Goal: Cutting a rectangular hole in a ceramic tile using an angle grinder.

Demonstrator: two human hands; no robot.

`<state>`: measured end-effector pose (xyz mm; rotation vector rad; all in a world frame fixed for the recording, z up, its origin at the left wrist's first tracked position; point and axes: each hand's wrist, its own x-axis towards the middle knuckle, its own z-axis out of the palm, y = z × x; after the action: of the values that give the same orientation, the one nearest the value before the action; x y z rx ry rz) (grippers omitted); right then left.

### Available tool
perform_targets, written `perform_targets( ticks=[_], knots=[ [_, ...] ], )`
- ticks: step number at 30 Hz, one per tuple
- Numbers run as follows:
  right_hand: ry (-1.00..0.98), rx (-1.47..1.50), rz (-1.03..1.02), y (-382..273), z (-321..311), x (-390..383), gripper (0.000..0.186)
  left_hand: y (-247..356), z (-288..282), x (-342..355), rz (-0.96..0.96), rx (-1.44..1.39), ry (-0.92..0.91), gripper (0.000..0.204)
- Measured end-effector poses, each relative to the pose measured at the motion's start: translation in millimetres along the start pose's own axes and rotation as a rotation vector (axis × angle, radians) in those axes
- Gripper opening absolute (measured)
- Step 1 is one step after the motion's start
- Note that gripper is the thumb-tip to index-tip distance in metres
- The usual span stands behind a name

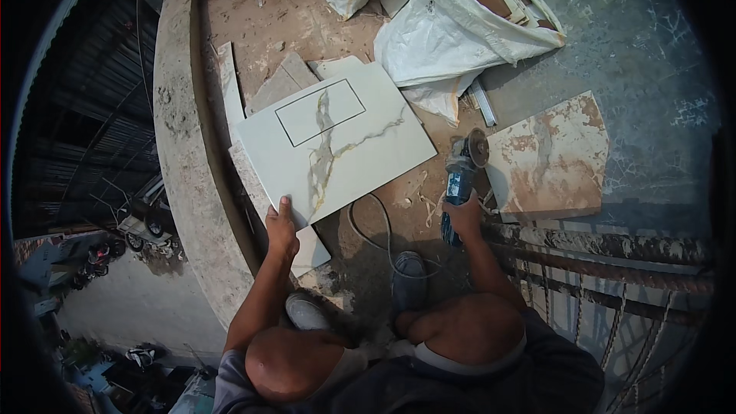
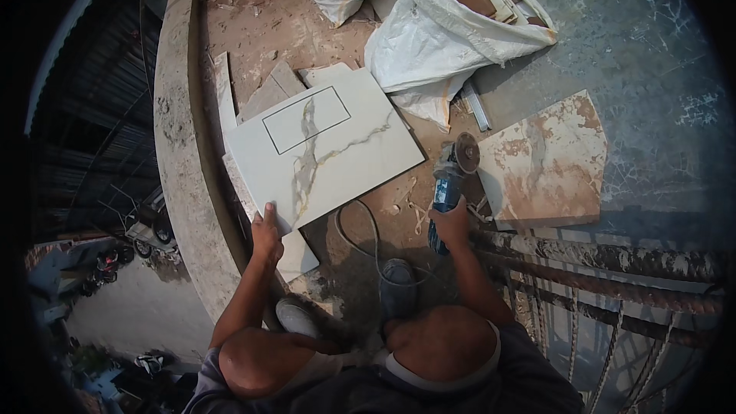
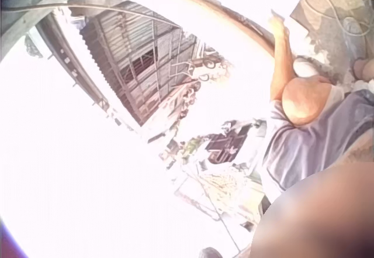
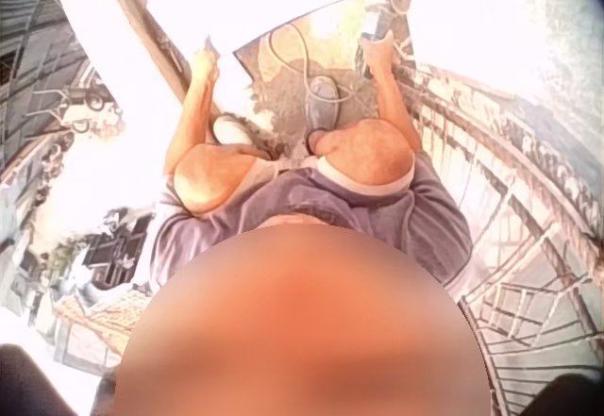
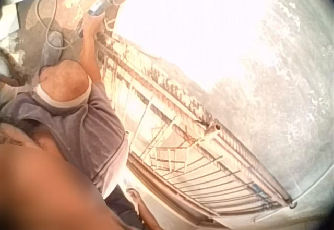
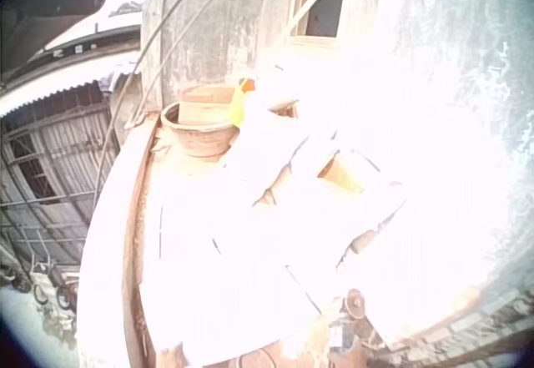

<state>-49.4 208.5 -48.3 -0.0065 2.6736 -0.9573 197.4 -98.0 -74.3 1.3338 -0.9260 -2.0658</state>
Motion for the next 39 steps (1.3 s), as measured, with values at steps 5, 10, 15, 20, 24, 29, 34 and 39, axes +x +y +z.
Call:
perform_targets(
  ticks=[5,10,15,20,24,29,34,39],
  knots=[
    [-0.033,-0.08,0.049,1,3,7,0.071,16,-12,7,0.12,0.141,-0.058,0.044],
    [-0.06,-0.167,0.077,-4,4,12,0.09,25,-54,6,0.141,0.173,-0.048,0.04],
    [0.01,-0.296,0.031,5,18,27,0.091,22,-76,-8,0.169,0.153,-0.012,0.035],
    [0.009,-0.396,-0.022,-1,28,30,0.086,23,-92,-30,0.175,0.179,-0.035,0.037],
    [0.028,-0.442,-0.019,-4,28,28,0.084,28,-96,-49,0.07,0.153,-0.056,0.03],
    [0.045,-0.478,-0.08,2,27,27,0.085,41,-84,-52,-0.137,-0.047,-0.15,0.03],
    [-0.02,-0.43,-0.051,-9,26,24,0.086,44,-83,-45,-0.107,-0.048,-0.164,0.036],
    [0.001,-0.441,-0.098,-3,27,29,0.089,43,-76,-35,-0.092,-0.021,-0.091,0.045]
  ],
)
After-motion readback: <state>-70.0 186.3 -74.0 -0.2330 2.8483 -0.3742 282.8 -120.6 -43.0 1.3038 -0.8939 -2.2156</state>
